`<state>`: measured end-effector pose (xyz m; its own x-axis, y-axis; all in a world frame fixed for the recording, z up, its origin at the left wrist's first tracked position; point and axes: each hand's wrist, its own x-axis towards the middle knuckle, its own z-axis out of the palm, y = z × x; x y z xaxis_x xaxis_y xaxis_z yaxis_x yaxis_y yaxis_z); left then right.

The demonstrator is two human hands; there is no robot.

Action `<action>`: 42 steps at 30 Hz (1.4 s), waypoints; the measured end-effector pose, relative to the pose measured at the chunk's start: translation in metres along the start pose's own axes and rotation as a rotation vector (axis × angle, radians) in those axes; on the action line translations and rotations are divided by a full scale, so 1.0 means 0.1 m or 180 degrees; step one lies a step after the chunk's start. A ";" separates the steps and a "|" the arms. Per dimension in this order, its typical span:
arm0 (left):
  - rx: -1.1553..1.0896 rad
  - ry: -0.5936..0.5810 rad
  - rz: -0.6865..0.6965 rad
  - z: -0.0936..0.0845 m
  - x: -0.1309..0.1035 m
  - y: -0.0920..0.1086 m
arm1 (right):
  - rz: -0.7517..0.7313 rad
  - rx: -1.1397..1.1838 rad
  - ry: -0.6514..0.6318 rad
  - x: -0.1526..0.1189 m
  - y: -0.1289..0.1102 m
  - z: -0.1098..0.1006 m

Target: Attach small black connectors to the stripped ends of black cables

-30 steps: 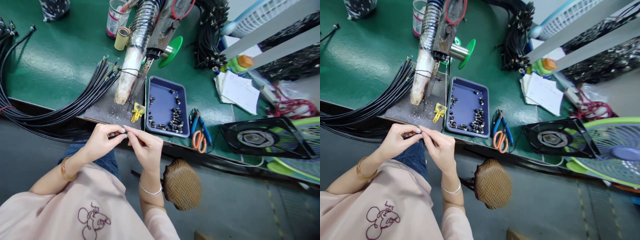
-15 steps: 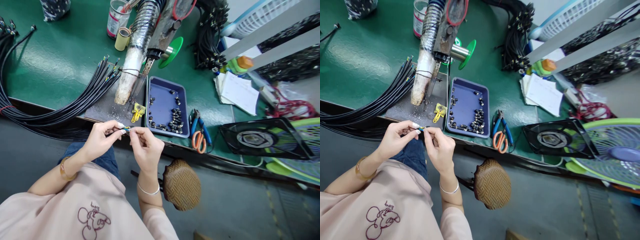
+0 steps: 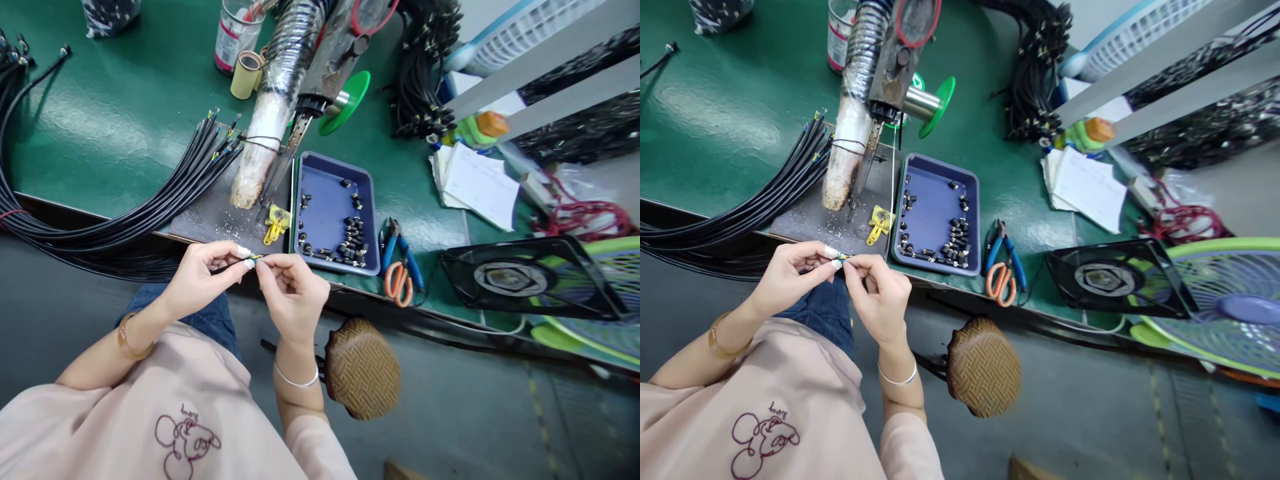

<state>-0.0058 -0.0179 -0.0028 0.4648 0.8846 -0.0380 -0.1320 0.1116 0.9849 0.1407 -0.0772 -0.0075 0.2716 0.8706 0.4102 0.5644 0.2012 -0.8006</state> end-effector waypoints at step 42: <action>0.0160 0.0107 -0.0255 -0.06 0.31 -0.03 | -0.0238 0.0003 0.0724 0.07 0.22 0.11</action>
<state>0.0034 0.0123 -0.0080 0.4424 0.8885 -0.1217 -0.0511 0.1604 0.9857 0.1469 -0.0616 -0.0271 0.3977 0.7297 0.5563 0.5889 0.2619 -0.7646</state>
